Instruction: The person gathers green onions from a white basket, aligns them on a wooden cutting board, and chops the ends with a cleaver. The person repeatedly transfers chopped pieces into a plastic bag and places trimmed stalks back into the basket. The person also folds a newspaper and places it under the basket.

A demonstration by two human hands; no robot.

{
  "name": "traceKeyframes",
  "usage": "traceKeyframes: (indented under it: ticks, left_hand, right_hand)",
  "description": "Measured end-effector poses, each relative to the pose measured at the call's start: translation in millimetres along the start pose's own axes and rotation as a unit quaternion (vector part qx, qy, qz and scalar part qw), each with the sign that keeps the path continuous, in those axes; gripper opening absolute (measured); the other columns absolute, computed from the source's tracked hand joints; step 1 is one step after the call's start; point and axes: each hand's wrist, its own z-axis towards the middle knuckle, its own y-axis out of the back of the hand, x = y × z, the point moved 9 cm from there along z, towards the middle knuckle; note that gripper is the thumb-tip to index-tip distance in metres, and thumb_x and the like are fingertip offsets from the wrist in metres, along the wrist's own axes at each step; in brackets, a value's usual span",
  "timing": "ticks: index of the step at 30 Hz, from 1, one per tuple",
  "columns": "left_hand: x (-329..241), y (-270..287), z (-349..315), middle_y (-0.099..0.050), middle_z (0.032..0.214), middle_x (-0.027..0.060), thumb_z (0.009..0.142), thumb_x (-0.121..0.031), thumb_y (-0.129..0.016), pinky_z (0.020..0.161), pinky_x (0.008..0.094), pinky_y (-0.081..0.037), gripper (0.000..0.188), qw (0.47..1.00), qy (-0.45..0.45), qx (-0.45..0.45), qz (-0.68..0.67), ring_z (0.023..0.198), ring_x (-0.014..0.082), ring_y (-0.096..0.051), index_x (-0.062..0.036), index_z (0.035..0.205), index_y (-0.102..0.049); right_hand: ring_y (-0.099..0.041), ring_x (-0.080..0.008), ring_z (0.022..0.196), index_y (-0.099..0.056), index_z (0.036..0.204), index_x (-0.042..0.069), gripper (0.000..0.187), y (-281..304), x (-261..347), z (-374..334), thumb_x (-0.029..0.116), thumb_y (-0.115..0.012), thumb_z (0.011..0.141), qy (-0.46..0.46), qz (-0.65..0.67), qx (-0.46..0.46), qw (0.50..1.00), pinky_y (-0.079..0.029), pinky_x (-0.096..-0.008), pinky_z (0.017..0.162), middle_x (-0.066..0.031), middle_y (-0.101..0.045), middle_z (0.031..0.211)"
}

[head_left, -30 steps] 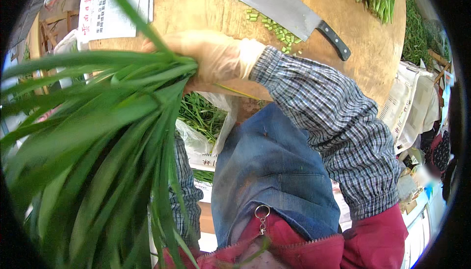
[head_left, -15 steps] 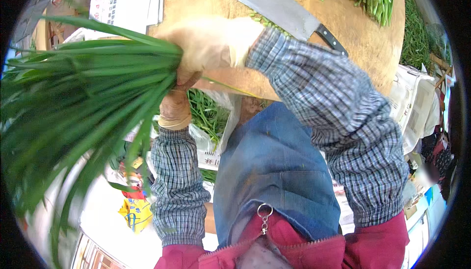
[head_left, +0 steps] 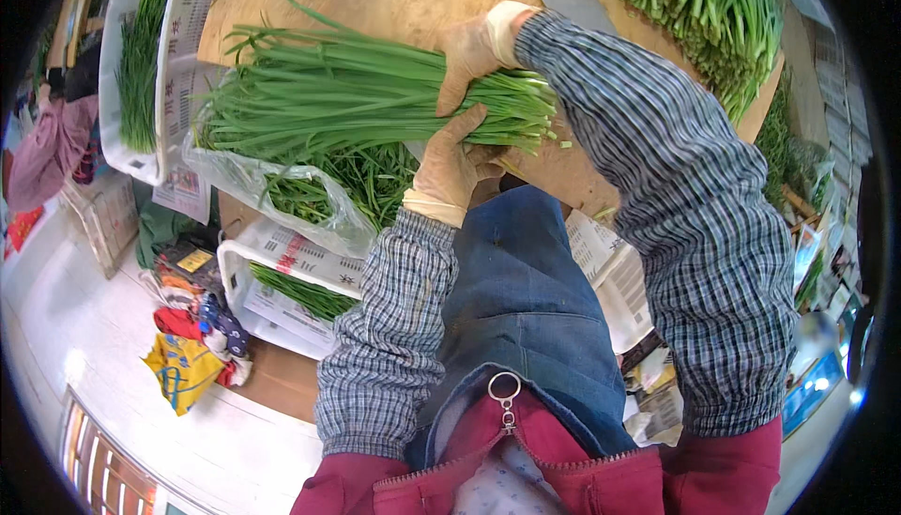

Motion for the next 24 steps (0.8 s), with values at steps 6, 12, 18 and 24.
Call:
traceKeyframes:
  ticks: [6, 12, 18, 24]
  left_hand:
    - [-2.3, 4.0, 8.7, -0.062, 0.099, 0.0118, 0.086, -0.026, -0.058, 0.063, 0.0386, -0.051, 0.035, 0.999, -0.002, -0.012, -0.038, 0.084, 0.0268, -0.062, -0.0035, 0.112, -0.053]
    - [4.6, 12.8, 14.6, -0.059, 0.102, 0.0142, 0.082, -0.033, -0.062, 0.069, 0.0441, -0.049, 0.046, 0.993, 0.049, 0.029, -0.101, 0.085, 0.0291, -0.06, -0.0061, 0.117, -0.051]
    - [-6.3, 1.5, 9.6, -0.059, 0.099, 0.0136, 0.077, -0.04, -0.065, 0.074, 0.0443, -0.045, 0.053, 0.998, 0.063, -0.011, -0.029, 0.084, 0.0281, -0.059, -0.0076, 0.117, -0.052]
    - [-34.1, 3.5, -28.7, -0.059, 0.105, 0.0143, 0.074, -0.03, -0.072, 0.085, 0.0421, -0.043, 0.059, 0.915, -0.13, -0.068, 0.375, 0.09, 0.0254, -0.059, -0.002, 0.121, -0.05]
  right_hand:
    - [-0.063, -0.0319, 0.086, -0.054, 0.108, -0.007, 0.073, 32.2, 24.0, -32.4, 0.041, -0.079, 0.059, 0.01, -0.163, -0.234, 0.958, -0.049, -0.0367, 0.075, -0.0218, -0.064, 0.086]
    - [-0.051, -0.0373, 0.111, -0.029, 0.134, -0.002, 0.11, 25.6, 40.5, -76.9, 0.043, -0.083, 0.049, -0.058, -0.238, -0.288, 0.926, -0.041, -0.0393, 0.093, -0.0253, -0.051, 0.118]
    - [-0.041, -0.0342, 0.122, -0.026, 0.137, 0.003, 0.108, 2.2, 26.7, -70.8, 0.035, -0.082, 0.051, -0.071, -0.38, -0.389, 0.836, -0.037, -0.0489, 0.094, -0.0188, -0.04, 0.134]
    - [-0.053, -0.0298, 0.104, -0.036, 0.13, 0.006, 0.076, 6.4, 10.2, -59.7, 0.023, -0.068, 0.063, -0.035, -0.376, -0.478, 0.793, -0.047, -0.0453, 0.074, -0.0121, -0.049, 0.122]
